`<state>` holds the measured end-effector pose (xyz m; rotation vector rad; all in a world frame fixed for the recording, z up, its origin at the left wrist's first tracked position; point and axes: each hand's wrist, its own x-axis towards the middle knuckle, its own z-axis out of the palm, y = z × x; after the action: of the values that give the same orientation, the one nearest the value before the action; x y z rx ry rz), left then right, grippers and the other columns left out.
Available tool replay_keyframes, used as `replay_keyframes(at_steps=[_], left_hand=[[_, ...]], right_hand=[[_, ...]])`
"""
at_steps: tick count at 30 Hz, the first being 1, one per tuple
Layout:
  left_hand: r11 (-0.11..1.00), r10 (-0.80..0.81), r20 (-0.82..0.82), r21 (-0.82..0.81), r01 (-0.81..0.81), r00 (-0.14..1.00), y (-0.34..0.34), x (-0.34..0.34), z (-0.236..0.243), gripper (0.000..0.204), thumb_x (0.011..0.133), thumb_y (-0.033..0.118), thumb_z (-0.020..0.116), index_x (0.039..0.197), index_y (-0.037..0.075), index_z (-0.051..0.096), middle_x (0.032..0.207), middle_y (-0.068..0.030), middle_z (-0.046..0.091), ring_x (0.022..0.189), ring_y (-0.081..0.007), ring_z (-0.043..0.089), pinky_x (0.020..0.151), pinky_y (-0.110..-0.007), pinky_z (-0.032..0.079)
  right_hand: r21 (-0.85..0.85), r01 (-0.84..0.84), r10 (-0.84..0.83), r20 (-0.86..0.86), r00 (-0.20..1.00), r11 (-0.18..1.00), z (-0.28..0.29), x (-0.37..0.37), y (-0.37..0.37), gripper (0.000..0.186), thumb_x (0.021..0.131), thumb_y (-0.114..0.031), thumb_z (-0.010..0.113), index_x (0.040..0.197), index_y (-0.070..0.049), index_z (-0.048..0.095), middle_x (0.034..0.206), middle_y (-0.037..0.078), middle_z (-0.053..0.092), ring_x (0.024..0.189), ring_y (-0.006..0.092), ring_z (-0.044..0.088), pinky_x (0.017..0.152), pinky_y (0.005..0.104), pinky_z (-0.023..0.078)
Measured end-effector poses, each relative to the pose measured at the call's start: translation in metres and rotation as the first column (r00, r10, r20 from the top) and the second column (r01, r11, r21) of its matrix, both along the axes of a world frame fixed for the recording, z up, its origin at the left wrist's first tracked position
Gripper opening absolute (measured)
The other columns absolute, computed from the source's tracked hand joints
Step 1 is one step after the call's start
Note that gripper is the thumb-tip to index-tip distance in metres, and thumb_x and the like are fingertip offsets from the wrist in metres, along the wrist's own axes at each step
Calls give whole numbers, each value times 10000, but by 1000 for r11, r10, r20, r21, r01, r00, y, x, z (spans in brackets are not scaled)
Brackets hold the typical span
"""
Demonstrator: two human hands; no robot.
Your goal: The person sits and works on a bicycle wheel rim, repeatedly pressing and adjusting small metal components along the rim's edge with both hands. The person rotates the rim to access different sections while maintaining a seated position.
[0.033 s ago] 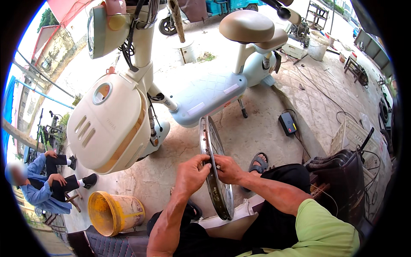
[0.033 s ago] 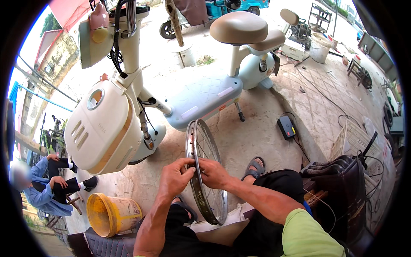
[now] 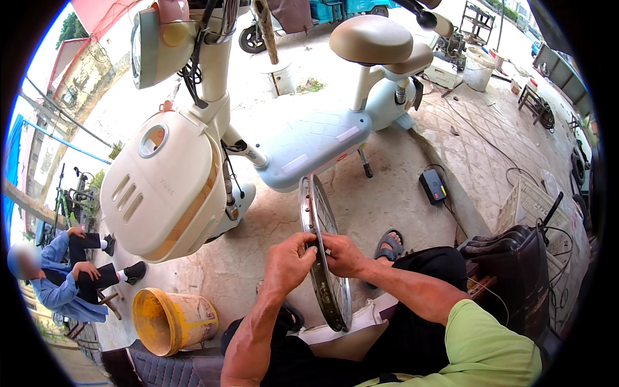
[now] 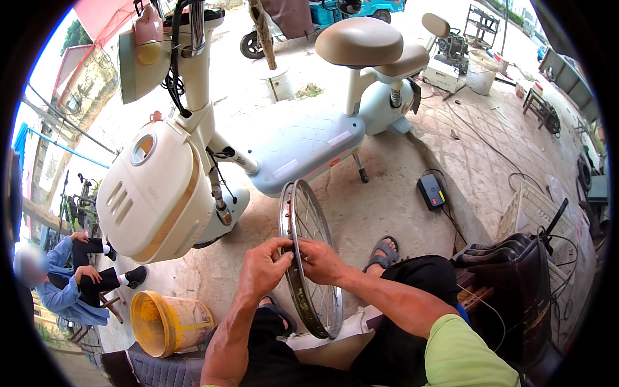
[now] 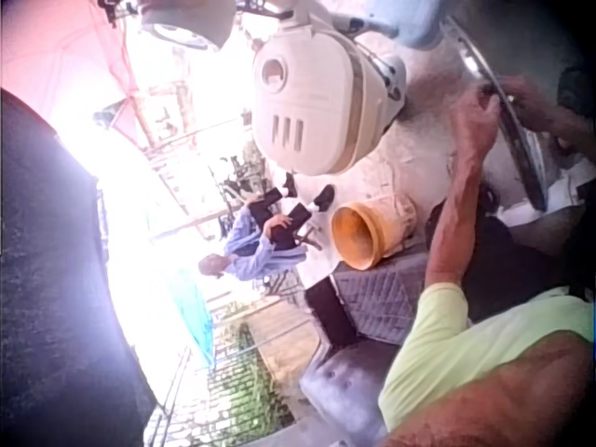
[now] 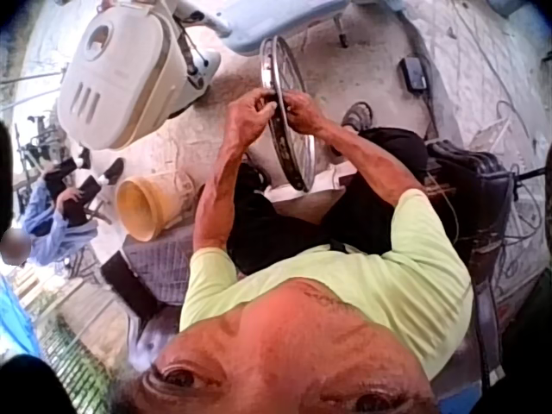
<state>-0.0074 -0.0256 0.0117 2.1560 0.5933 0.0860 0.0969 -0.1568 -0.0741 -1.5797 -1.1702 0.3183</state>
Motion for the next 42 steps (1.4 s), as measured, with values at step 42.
replay_keyframes(at_steps=[42], left_hand=[[974,-71,-15,215,72,997,-1,7,5,161,850,217,688,955,96,694,854,-147,721,797,-366,698,714,-460,544]], right_hand=[[9,13,-12,-143,990,1000,-3,-2,6,225,861,-90,644,1078,-29,628,941,205,661,884,415,647,735,434,515]])
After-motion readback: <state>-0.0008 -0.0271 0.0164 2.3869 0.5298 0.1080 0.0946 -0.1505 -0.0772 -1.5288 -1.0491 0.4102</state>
